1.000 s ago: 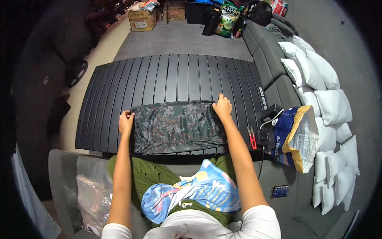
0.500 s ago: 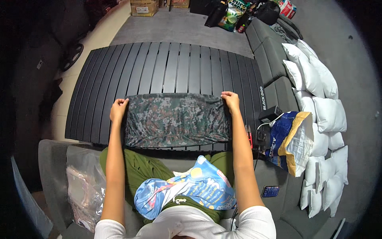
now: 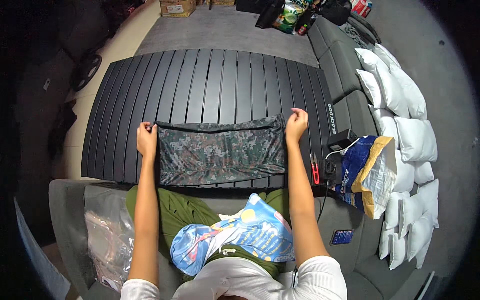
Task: The recorder folds a camouflage-patterned cloth item and places it into a small clear plastic bag.
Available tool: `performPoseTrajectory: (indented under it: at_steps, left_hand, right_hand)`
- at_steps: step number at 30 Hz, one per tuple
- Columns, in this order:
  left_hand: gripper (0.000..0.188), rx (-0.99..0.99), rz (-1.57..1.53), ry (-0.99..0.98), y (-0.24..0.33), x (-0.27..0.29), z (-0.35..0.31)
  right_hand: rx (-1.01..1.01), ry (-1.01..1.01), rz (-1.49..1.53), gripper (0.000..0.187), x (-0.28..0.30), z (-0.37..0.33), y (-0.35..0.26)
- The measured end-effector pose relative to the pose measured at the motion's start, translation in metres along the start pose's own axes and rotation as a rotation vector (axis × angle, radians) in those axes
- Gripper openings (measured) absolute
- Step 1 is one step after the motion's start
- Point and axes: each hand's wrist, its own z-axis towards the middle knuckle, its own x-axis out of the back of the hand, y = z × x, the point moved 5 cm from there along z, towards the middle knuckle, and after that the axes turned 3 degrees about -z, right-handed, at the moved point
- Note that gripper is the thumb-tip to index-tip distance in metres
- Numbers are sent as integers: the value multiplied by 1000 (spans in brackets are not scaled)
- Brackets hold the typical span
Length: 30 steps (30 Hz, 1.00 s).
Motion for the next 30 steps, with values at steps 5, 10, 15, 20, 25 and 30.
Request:
performPoseTrajectory:
  at_steps: [5,10,15,20,25,30]
  left_hand:
    - [18,-487,-14,42,41,-1,-13]
    - [30,-585,-100,-27,33,-3,2]
    - [26,-393,-93,-237,22,-12,16]
    - [27,-270,-103,-162,13,-15,24]
    - [29,-261,-22,-131,22,-22,26]
    - [27,-422,89,214,25,-10,15]
  right_hand:
    - [452,-339,-11,28,3,-22,-41]
    - [247,-581,23,34,-12,-3,-17]
    - [247,-820,-159,27,-15,16,7]
    - [257,-792,-107,17,-18,26,14]
    - [-140,-791,65,19,-28,26,47]
    - [62,-497,-222,34,-21,16,30]
